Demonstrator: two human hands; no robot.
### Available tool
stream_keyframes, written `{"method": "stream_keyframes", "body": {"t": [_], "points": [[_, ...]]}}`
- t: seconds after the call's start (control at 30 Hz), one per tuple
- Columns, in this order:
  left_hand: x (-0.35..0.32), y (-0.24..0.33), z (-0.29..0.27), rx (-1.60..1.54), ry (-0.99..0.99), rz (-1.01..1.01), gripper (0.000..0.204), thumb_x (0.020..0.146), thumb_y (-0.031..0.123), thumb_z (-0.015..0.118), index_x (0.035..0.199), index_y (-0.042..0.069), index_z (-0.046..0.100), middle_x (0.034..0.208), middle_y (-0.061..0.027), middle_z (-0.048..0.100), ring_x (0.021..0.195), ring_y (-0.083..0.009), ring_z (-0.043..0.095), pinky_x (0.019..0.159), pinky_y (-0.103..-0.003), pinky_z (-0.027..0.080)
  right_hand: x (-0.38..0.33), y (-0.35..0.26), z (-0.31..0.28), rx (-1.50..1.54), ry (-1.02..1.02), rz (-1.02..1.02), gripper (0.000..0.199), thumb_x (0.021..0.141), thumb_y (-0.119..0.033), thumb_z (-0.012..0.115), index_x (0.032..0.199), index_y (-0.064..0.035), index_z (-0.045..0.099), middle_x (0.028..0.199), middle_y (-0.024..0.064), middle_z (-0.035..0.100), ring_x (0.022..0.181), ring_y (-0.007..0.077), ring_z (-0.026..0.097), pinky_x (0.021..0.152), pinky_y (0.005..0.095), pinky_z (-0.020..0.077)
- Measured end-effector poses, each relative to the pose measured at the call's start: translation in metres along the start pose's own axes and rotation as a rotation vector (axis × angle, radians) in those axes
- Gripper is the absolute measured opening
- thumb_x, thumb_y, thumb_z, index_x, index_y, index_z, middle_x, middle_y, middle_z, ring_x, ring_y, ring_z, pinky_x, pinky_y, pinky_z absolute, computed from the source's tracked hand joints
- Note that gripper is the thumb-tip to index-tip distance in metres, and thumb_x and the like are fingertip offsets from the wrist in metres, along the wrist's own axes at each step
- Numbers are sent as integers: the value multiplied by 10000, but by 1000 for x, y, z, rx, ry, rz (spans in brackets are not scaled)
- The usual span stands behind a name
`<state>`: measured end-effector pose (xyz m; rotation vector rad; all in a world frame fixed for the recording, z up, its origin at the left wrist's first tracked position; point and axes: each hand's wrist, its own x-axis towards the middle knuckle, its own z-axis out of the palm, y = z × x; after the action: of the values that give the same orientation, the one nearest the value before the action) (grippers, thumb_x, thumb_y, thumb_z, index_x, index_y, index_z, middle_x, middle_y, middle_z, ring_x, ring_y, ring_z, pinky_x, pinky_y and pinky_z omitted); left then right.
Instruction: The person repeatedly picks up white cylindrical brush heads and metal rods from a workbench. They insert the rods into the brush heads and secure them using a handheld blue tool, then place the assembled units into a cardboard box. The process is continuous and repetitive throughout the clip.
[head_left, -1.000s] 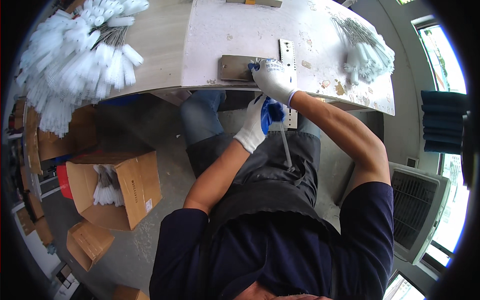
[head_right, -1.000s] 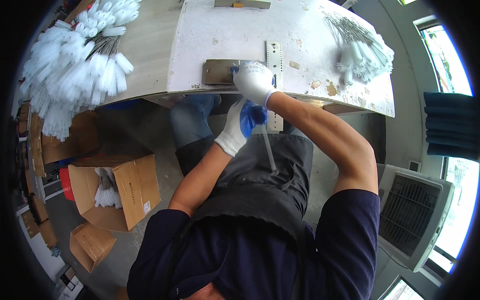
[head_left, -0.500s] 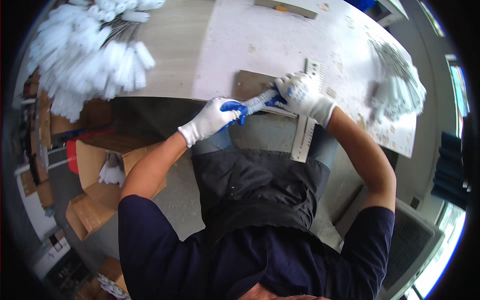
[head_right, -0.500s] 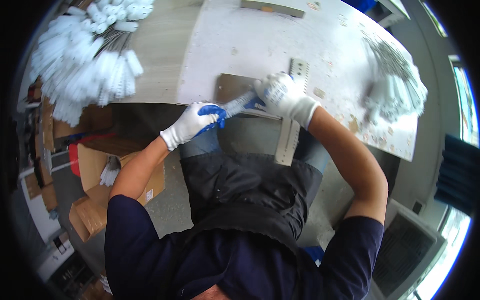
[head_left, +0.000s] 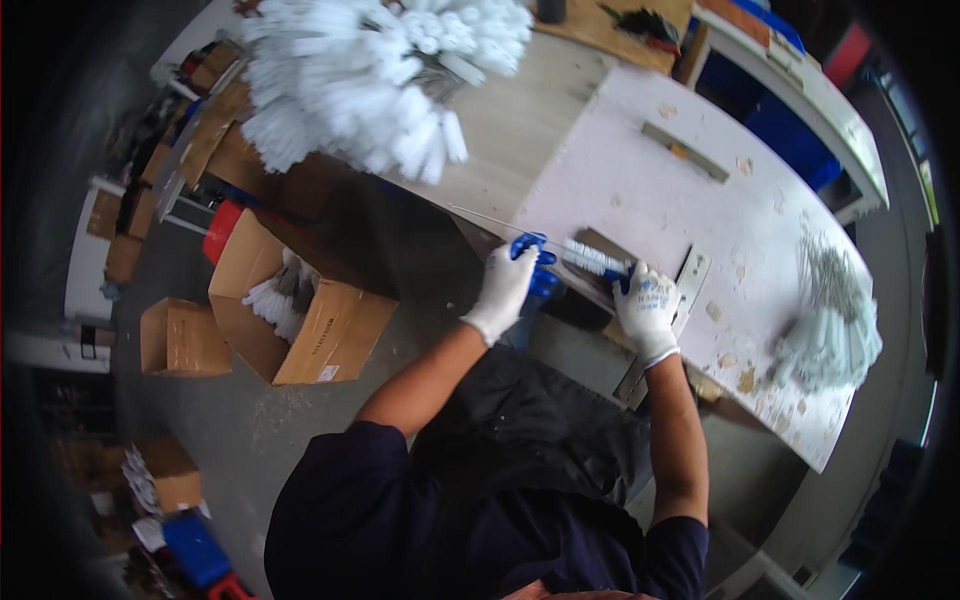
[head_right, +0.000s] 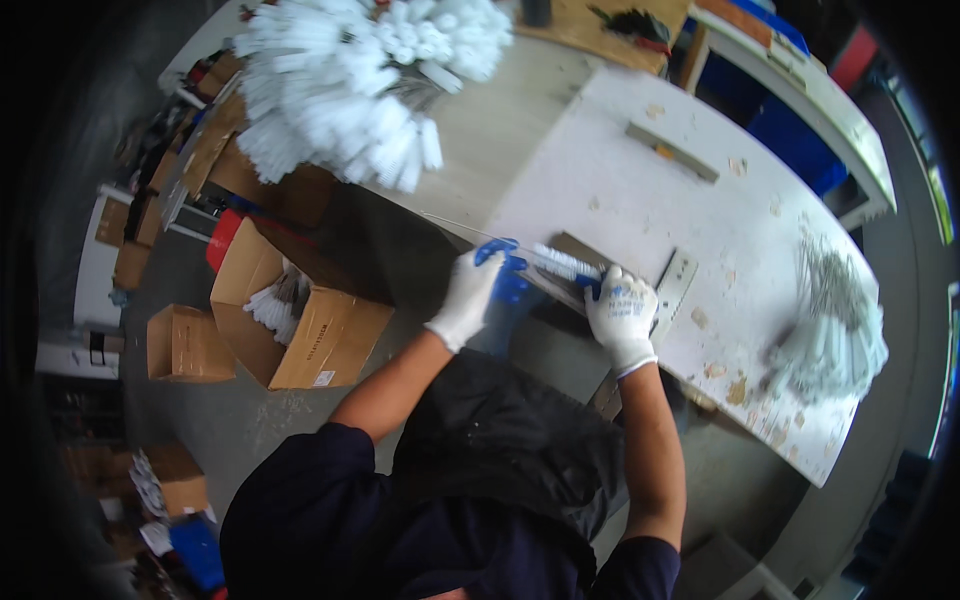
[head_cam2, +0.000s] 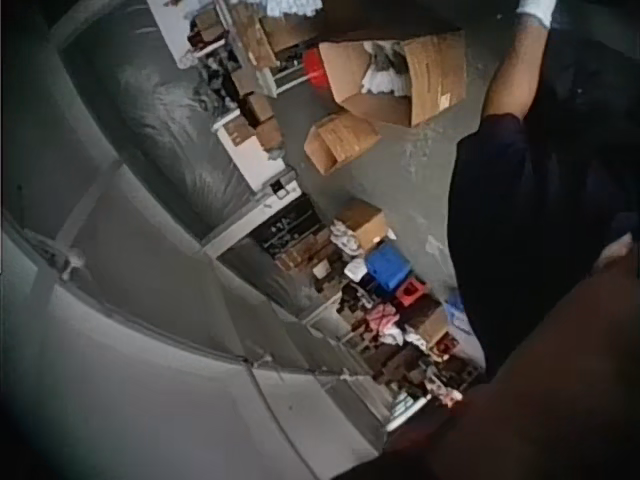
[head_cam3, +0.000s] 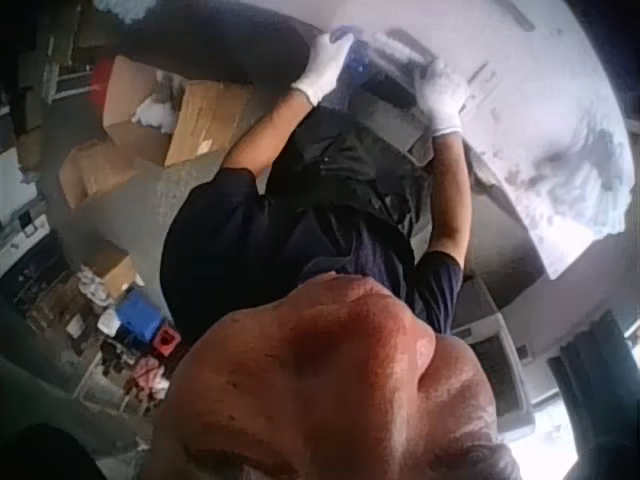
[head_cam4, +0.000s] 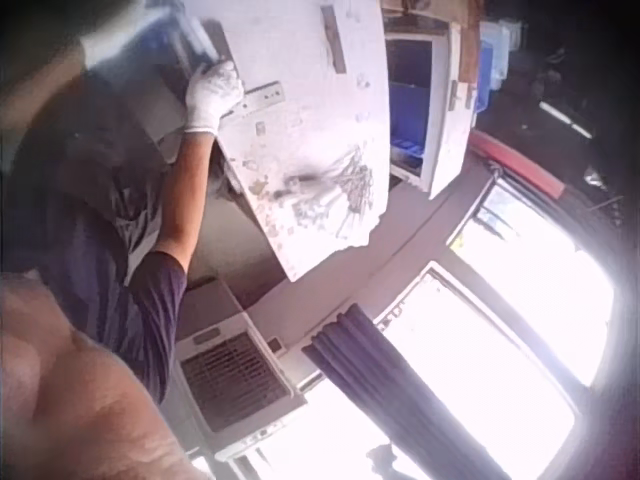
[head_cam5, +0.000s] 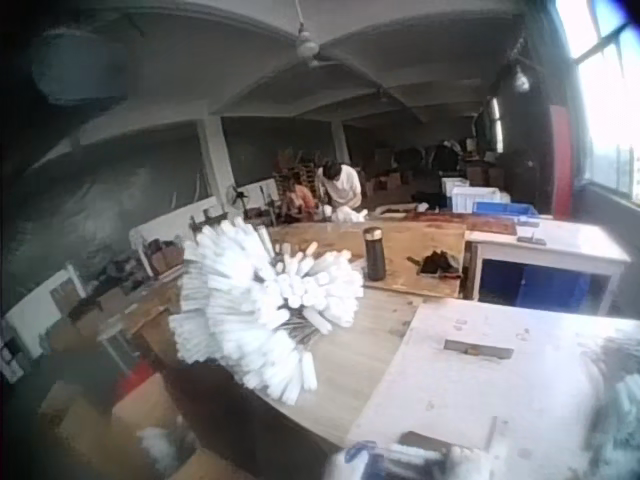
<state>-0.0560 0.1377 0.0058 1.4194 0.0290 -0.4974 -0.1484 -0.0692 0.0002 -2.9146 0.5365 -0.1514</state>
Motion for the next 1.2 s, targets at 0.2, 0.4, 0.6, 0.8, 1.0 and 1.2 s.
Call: {"method": "stream_keyframes", "body": {"t": [0.2,0.4,0.6,0.8,1.0,1.2], "points": [[82,-22,51,-510,174,-17,213,1001,108,516,1129,25,666,821,-99,673,652,-220,665,600,-354,577,7,-4,6,-58,37,-28,336,863,-376,694,964,-59,655,927,164,723,897,332,703,832,440,536],[124,-16,107,-234,256,33,206,1005,154,514,1064,122,708,710,-46,614,504,-160,556,468,-326,469,20,25,-2,-137,-135,-261,389,833,-396,713,1005,-54,645,873,143,720,859,317,708,784,440,533],[140,-9,150,61,-62,-62,178,943,133,570,963,92,741,670,-52,606,566,-174,569,517,-353,487,14,46,11,-27,-1,-392,357,751,-358,776,894,-61,639,815,113,697,768,305,687,732,439,524],[149,-47,220,729,-303,398,175,874,191,608,879,75,739,879,-215,717,844,-390,694,814,-454,544,17,40,11,11,82,-398,366,777,-435,754,777,-87,640,755,108,690,692,306,682,676,432,531],[165,-3,131,761,-169,483,337,958,338,576,975,26,704,904,-203,725,841,-374,707,780,-458,540,22,9,7,7,93,-249,354,806,-435,733,828,-88,663,769,109,696,756,313,690,737,442,529],[195,87,-32,1453,413,1025,268,918,293,613,1076,77,599,997,-209,603,943,-383,614,763,-523,502,16,14,10,-4,223,-304,359,816,-385,735,957,-64,658,902,136,679,891,323,655,801,446,509]]}}
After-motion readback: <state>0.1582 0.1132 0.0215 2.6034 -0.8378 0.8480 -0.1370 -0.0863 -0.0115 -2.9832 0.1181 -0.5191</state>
